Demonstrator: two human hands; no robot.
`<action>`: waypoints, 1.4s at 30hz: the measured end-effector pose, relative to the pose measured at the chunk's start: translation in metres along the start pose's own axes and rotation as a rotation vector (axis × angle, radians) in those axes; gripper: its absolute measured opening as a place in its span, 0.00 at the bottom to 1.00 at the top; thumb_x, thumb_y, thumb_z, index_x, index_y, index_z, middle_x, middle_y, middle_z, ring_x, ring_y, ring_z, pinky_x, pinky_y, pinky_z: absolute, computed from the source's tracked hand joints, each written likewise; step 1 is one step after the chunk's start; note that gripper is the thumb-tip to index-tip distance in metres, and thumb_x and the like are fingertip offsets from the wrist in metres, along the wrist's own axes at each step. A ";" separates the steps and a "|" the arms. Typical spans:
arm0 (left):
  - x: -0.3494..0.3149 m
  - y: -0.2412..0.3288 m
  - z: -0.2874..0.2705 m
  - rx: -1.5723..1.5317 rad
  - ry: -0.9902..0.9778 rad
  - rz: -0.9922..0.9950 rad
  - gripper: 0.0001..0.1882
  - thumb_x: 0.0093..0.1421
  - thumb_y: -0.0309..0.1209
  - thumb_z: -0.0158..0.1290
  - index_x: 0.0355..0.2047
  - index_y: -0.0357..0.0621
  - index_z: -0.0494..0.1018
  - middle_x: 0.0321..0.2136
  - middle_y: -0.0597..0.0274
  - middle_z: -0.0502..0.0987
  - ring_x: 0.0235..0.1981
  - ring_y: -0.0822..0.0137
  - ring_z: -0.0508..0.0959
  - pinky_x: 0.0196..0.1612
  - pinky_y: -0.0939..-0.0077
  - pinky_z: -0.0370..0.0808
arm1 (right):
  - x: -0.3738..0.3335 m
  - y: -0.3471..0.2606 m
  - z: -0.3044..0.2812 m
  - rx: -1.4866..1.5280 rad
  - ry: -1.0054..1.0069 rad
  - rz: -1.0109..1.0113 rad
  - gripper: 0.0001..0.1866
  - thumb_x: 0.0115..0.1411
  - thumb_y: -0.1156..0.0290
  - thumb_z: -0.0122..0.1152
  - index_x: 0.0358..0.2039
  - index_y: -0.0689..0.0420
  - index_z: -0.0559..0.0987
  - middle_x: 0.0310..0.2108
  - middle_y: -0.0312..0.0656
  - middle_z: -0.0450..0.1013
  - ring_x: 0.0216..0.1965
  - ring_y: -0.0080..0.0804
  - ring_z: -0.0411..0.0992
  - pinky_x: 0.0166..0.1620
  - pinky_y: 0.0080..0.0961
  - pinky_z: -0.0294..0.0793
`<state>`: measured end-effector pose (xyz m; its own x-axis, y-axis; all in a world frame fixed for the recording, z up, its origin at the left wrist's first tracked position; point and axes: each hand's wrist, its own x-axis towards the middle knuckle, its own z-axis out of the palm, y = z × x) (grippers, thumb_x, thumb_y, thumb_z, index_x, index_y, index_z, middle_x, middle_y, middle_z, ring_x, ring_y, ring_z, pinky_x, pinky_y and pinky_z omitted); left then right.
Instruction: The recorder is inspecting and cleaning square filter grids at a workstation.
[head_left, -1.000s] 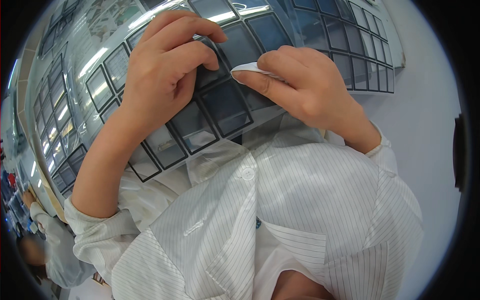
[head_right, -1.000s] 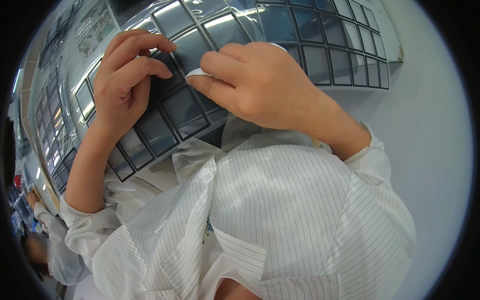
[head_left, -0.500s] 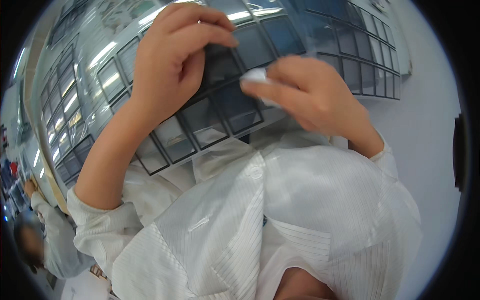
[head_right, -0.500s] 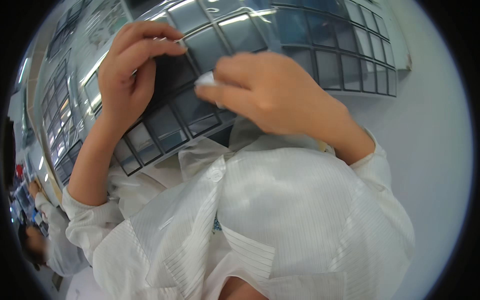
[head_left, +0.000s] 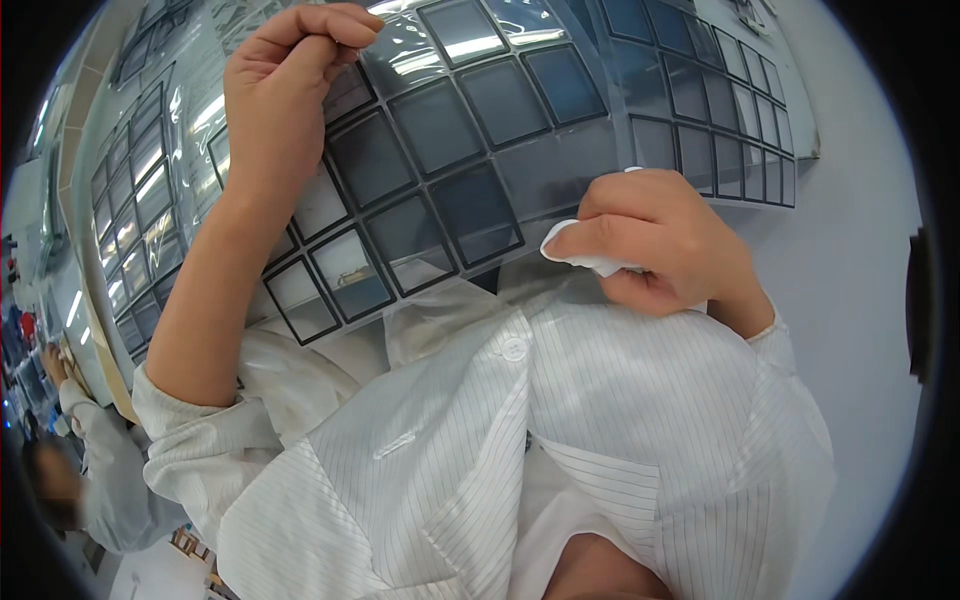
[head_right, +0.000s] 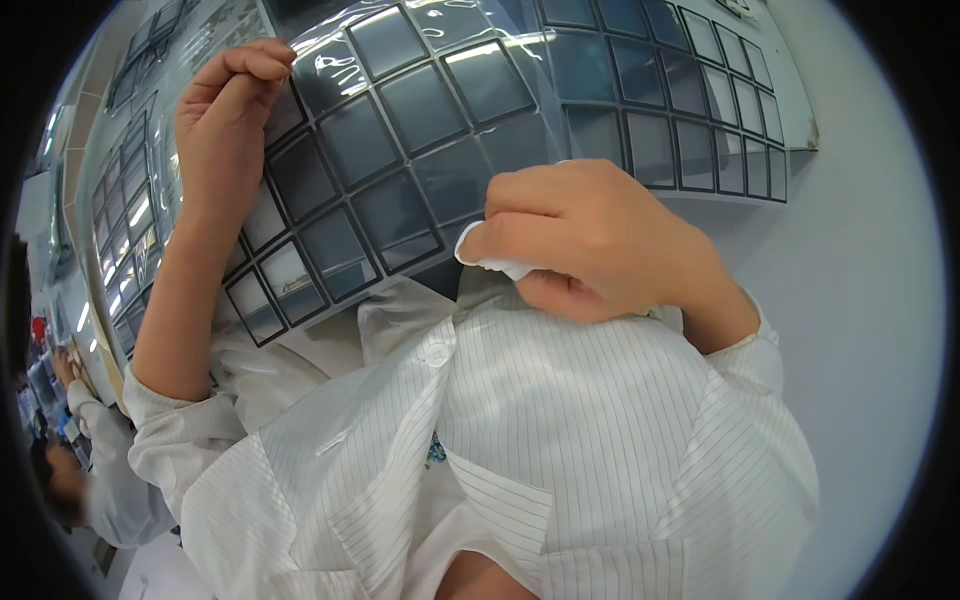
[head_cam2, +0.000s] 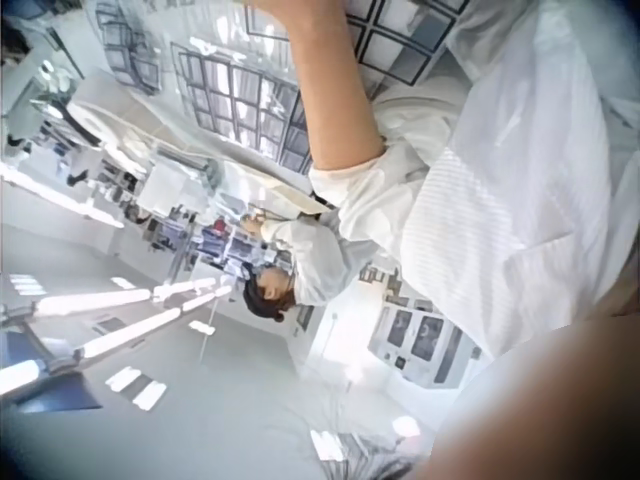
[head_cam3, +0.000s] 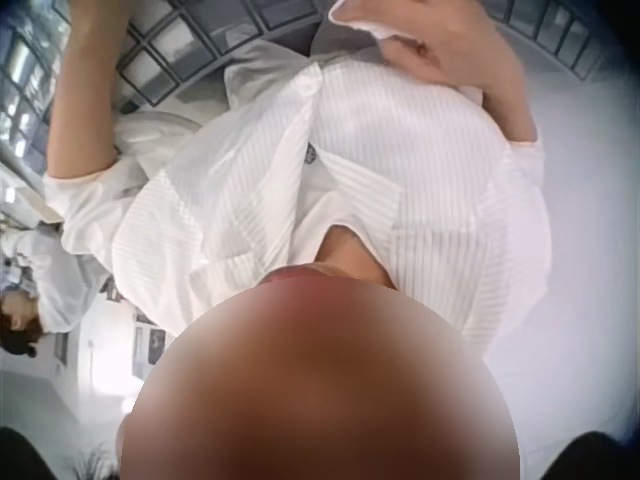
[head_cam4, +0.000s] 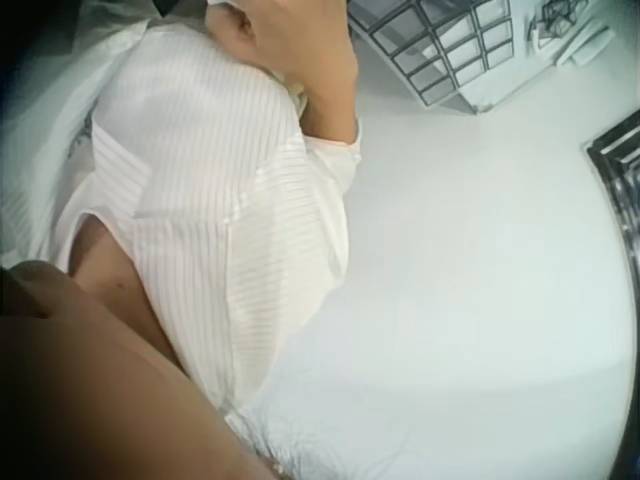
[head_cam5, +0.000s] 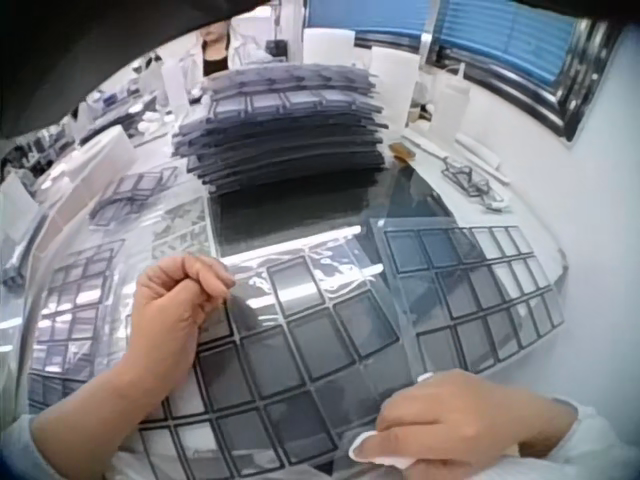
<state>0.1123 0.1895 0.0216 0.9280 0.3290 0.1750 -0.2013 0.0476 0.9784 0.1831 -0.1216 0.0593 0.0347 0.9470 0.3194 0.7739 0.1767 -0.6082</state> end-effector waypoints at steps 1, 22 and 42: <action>0.001 -0.002 0.000 -0.015 0.001 0.007 0.09 0.61 0.18 0.45 0.29 0.37 0.76 0.39 0.59 0.78 0.41 0.73 0.75 0.47 0.81 0.71 | -0.001 0.000 -0.002 0.000 0.005 -0.006 0.25 0.33 0.81 0.57 0.37 0.56 0.80 0.23 0.38 0.68 0.19 0.34 0.65 0.20 0.26 0.60; 0.025 0.047 -0.032 -0.337 -0.421 -0.280 0.12 0.66 0.26 0.43 0.41 0.38 0.77 0.44 0.57 0.78 0.47 0.67 0.77 0.52 0.74 0.74 | 0.016 -0.026 -0.061 -0.082 -0.158 -0.077 0.28 0.42 0.86 0.61 0.47 0.53 0.76 0.38 0.40 0.76 0.31 0.39 0.75 0.30 0.25 0.72; -0.222 0.043 0.094 0.311 -0.549 -0.286 0.23 0.68 0.43 0.45 0.56 0.40 0.69 0.57 0.50 0.70 0.57 0.50 0.70 0.59 0.60 0.66 | 0.035 0.051 -0.104 -0.284 -0.032 0.195 0.20 0.62 0.81 0.53 0.54 0.53 0.71 0.41 0.42 0.74 0.40 0.31 0.73 0.44 0.21 0.70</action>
<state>-0.0733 0.0299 0.0355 0.9720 -0.1855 -0.1444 0.0980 -0.2386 0.9662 0.2900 -0.1077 0.1151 0.1826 0.9644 0.1914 0.9001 -0.0857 -0.4271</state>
